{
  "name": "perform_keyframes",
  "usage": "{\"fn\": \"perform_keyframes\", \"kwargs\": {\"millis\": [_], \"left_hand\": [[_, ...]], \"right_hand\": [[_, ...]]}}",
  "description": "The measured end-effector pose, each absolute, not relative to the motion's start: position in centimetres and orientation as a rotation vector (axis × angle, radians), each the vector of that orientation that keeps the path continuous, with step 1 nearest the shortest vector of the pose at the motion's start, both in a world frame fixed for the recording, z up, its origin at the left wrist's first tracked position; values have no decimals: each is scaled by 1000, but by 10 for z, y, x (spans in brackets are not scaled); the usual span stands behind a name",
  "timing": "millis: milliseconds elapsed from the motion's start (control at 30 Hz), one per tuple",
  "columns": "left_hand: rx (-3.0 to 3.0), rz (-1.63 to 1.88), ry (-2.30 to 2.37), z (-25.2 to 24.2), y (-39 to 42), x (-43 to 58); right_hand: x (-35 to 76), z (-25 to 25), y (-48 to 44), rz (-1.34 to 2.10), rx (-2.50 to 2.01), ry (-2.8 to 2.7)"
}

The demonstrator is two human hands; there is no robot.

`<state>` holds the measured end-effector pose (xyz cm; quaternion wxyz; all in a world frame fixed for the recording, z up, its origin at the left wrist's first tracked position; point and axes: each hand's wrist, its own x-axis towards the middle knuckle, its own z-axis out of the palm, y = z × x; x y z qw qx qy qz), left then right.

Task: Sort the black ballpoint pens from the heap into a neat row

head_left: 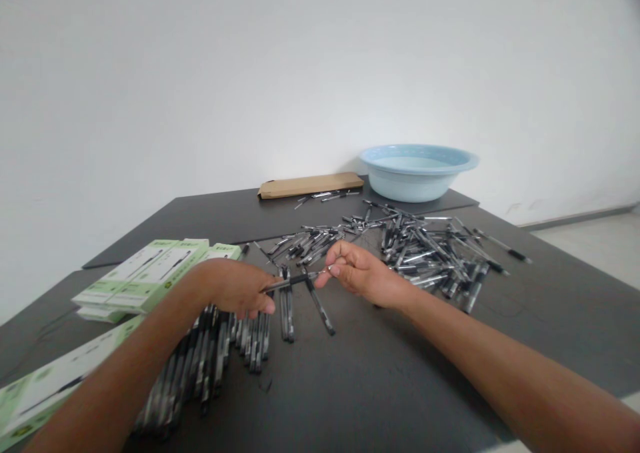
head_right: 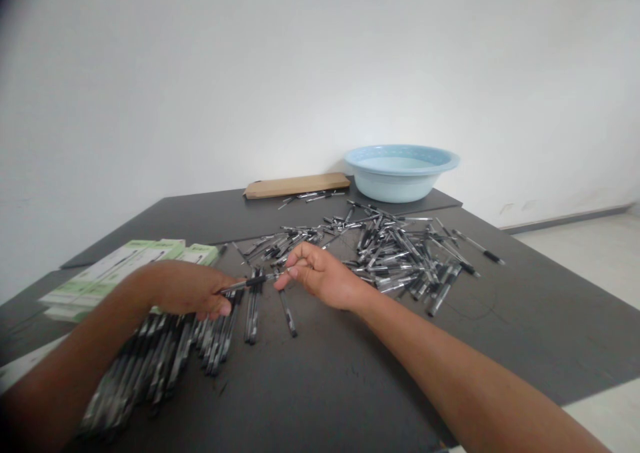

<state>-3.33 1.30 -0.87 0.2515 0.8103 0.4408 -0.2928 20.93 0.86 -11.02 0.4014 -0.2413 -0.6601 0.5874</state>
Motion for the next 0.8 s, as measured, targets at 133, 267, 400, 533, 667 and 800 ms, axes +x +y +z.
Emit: {"fn": "perform_keyframes", "kwargs": {"millis": [133,267,400,533,667,800], "left_hand": [[2202,-808,1235,-6,12,-31],[2171,-793,1243,-6,12,-30],[2179,-760,1232,-6,12,-31],[2183,-760,1228,-7,13,-33],[2177,-744,1220,-9,14,-35],[2158,-703,1230,-10,14,-36]], "right_hand": [[208,-110,6,1511,-569,-1650],[207,-111,5,1515,-563,-1655],[206,-111,5,1469,-592,-1675],[206,-109,5,1421,-608,-1690],[204,-107,6,1406,-583,-1669],[203,-108,5,1396,-574,-1653]]}}
